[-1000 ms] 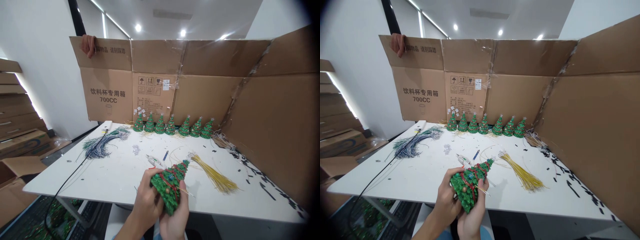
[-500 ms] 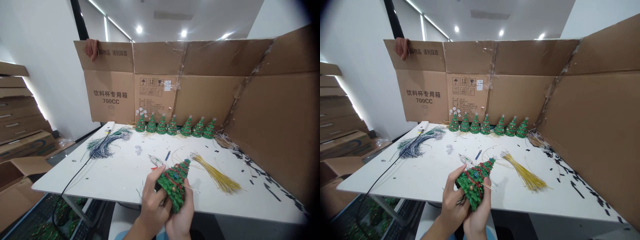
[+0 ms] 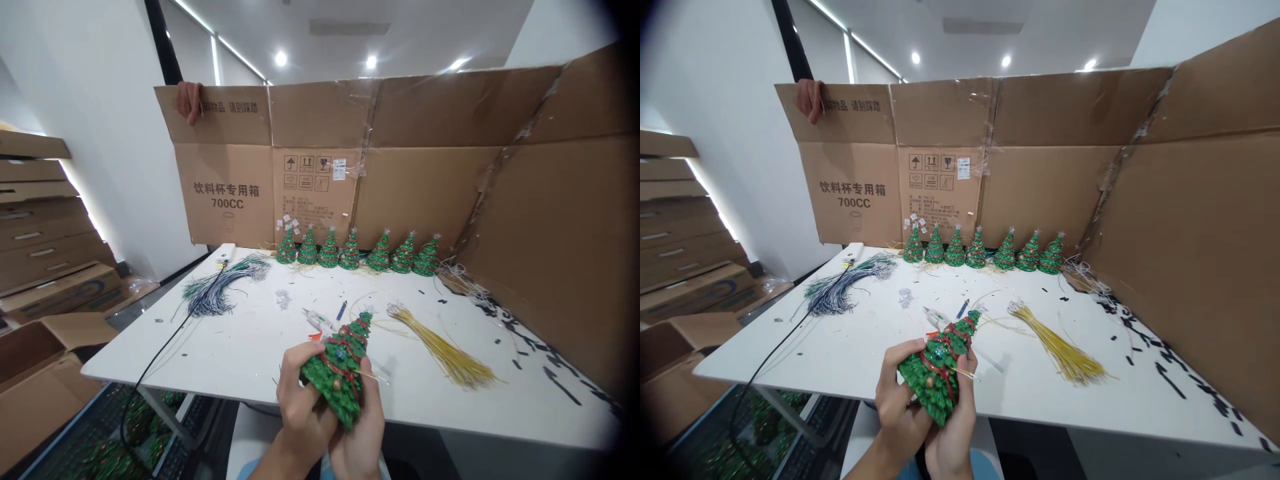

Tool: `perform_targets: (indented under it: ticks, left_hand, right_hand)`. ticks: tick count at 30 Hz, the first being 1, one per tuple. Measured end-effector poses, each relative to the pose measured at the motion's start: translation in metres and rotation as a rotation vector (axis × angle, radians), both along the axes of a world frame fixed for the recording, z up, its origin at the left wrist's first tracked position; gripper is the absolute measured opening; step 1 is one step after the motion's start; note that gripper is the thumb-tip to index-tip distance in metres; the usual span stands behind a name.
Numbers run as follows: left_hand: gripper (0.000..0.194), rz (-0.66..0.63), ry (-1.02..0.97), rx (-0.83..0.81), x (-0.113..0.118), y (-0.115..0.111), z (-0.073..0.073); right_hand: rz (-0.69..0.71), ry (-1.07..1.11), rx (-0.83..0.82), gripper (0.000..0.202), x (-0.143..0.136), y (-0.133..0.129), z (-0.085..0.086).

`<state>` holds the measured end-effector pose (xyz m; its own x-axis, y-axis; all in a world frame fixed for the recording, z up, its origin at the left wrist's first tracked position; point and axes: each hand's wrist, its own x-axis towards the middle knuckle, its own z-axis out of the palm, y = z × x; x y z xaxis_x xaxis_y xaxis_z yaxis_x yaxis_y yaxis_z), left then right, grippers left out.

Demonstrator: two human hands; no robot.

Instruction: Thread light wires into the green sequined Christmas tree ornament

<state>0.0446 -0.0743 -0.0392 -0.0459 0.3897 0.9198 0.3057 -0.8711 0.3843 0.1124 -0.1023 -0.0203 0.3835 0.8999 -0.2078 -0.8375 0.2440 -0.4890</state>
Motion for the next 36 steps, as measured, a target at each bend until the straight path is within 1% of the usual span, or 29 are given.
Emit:
perform_targets:
  ticks: [2,6,8,11,14,20,24,31,36]
  left_hand:
    - [0.023,0.006,0.011,0.028,0.000,0.000,0.001]
    - [0.020,0.000,0.024,0.039,0.002,0.002,0.003]
    - [0.020,-0.004,0.031,0.030,0.002,0.003,0.003]
    - [0.022,-0.011,0.044,0.031,0.001,0.005,0.003]
    - [0.023,-0.009,0.044,0.034,0.001,0.006,0.002]
    - [0.021,-0.029,0.065,0.033,-0.001,0.009,-0.001]
    - [0.022,-0.028,0.081,0.062,-0.002,0.009,-0.001]
    - [0.027,-0.009,0.088,0.086,-0.003,0.008,-0.001]
    - [0.028,-0.025,0.080,0.100,-0.002,0.010,-0.002]
  right_hand:
    - [-0.012,0.018,-0.010,0.061,0.001,0.000,0.001]
    - [-0.039,0.073,0.013,0.060,0.006,-0.003,0.002]
    - [-0.014,0.104,0.002,0.064,0.008,-0.005,0.001]
    - [0.020,0.115,-0.023,0.075,0.010,-0.006,-0.004]
    - [0.048,0.100,-0.006,0.082,0.012,-0.006,-0.008]
    - [0.043,0.067,0.010,0.074,0.013,-0.005,-0.007]
    - [0.078,0.078,-0.016,0.079,0.014,-0.007,-0.005]
    - [0.076,0.174,-0.110,0.074,0.016,-0.005,-0.004]
    - [0.098,0.171,-0.060,0.079,0.017,-0.005,-0.006]
